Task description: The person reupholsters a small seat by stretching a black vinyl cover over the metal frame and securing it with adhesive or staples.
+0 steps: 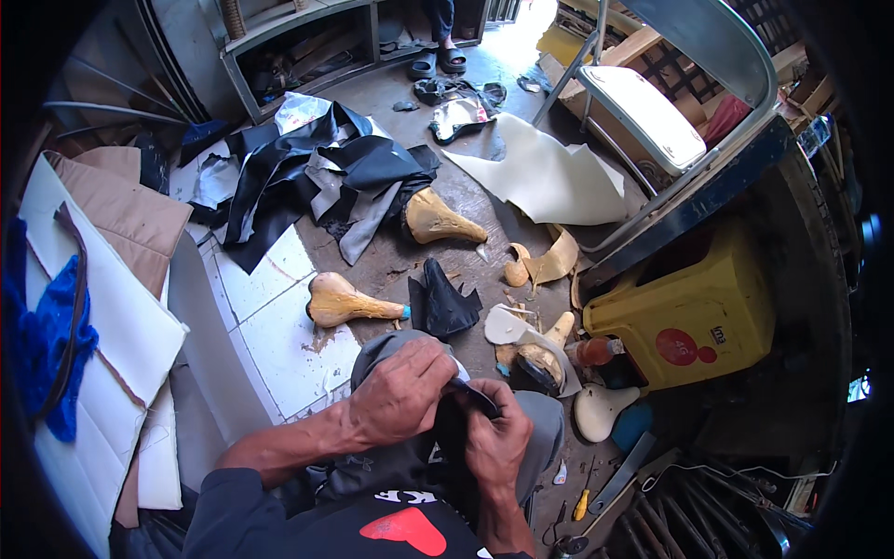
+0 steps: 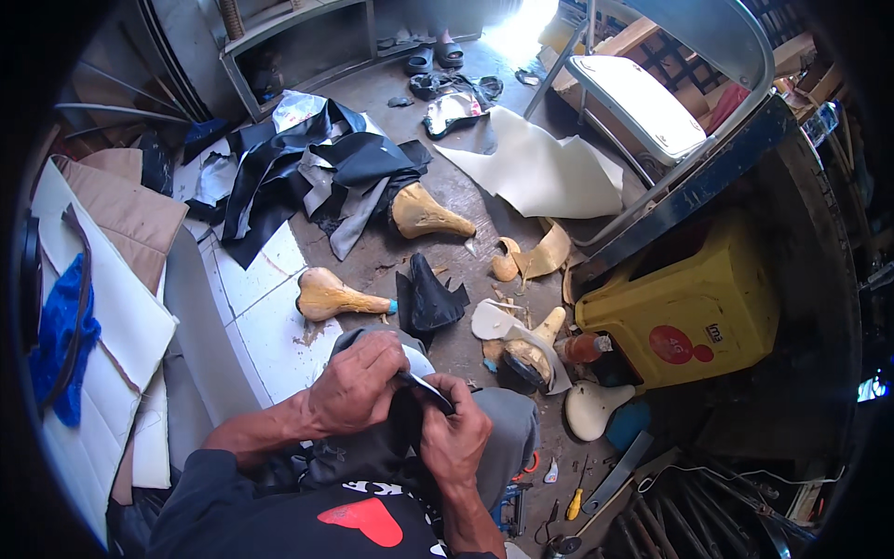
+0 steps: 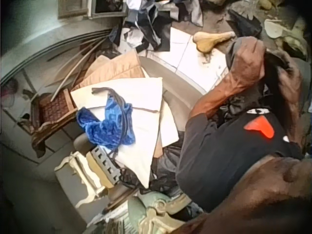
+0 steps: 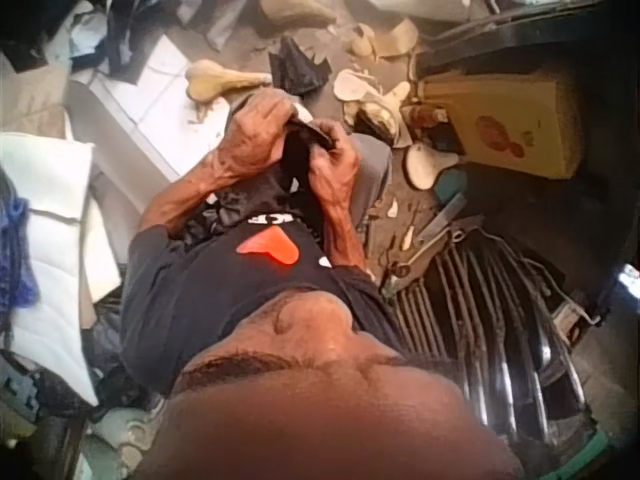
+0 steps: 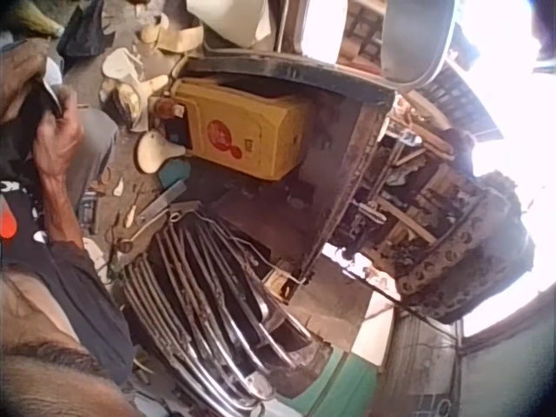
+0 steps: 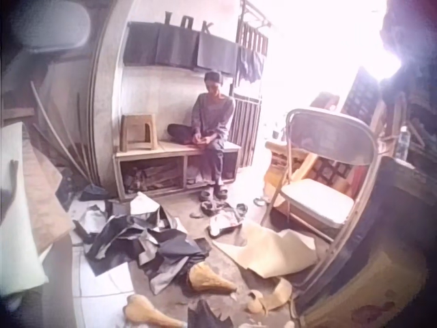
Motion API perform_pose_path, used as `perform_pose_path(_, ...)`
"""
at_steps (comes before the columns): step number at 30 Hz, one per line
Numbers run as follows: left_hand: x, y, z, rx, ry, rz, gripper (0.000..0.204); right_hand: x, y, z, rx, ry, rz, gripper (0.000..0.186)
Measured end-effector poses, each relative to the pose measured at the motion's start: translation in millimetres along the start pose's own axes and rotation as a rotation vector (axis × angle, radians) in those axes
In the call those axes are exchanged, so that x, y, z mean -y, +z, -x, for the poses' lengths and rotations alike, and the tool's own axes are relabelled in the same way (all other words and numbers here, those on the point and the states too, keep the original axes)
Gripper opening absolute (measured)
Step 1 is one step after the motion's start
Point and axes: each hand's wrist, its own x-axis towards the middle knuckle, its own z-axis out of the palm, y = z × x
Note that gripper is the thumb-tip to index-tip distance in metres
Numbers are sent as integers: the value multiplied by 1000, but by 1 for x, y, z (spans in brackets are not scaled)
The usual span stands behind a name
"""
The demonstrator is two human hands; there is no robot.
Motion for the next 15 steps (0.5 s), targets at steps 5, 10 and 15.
perform_pose_path(5,-7,-14,19,115,-184,99,25,-26,6,6,192,242,-173,15)
perform_pose_path(10,-5,-8,20,115,-206,99,29,-24,8,7,168,178,-190,16)
perform_pose_path(15,-13,2,48,-82,-343,71,37,-14,26,25,49,-44,25,16)
